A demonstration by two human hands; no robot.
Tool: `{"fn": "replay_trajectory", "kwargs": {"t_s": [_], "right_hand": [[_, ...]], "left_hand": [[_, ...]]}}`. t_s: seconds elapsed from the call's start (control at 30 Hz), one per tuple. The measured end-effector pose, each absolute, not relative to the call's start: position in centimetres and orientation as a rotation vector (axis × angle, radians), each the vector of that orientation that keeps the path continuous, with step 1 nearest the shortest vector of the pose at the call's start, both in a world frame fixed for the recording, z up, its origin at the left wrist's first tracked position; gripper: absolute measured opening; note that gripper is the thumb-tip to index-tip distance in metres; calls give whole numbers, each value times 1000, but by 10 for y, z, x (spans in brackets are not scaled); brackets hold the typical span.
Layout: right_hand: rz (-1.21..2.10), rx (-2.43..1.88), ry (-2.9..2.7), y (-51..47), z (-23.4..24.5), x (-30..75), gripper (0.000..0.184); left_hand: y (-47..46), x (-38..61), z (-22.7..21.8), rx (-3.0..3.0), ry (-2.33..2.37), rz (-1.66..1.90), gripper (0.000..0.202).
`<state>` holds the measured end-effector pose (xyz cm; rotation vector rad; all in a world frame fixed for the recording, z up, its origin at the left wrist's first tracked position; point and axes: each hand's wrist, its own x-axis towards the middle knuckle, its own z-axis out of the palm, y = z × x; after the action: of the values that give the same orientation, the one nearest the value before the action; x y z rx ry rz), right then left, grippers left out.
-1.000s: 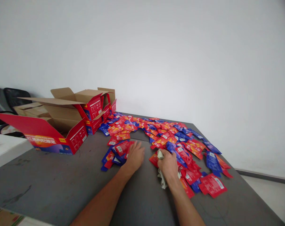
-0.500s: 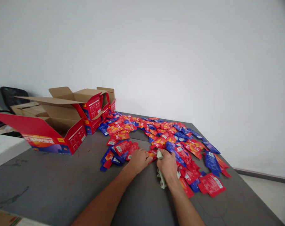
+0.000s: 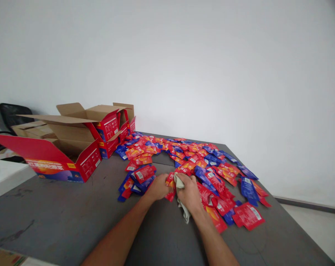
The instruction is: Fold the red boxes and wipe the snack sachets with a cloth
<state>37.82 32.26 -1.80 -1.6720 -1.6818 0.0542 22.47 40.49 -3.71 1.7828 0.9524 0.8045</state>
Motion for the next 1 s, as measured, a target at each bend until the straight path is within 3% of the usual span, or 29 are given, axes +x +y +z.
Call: {"fn": "replay_trajectory", "kwargs": {"t_s": [0.1, 0.17, 0.37, 0.57, 0.7, 1.0], "right_hand": [[69, -1599, -1729, 323, -18, 371, 62], [75, -1555, -1760, 323, -18, 367, 63], [89, -1420, -1936, 316, -18, 351, 75], [18, -1456, -1896, 314, -17, 347, 80], [-103, -1545, -1704, 317, -18, 357, 72], [-162, -1571, -1679, 317, -16, 360, 72]], "left_hand": [[409, 225, -37, 1685, 948, 861, 2], [411, 226, -38, 1432, 852, 936, 3], [408, 231, -26, 746, 374, 858, 27], [404, 228, -18, 663, 316, 804, 40], [399, 230, -19, 684, 256, 761, 45], [398, 233, -20, 639, 280, 768, 48]]}}
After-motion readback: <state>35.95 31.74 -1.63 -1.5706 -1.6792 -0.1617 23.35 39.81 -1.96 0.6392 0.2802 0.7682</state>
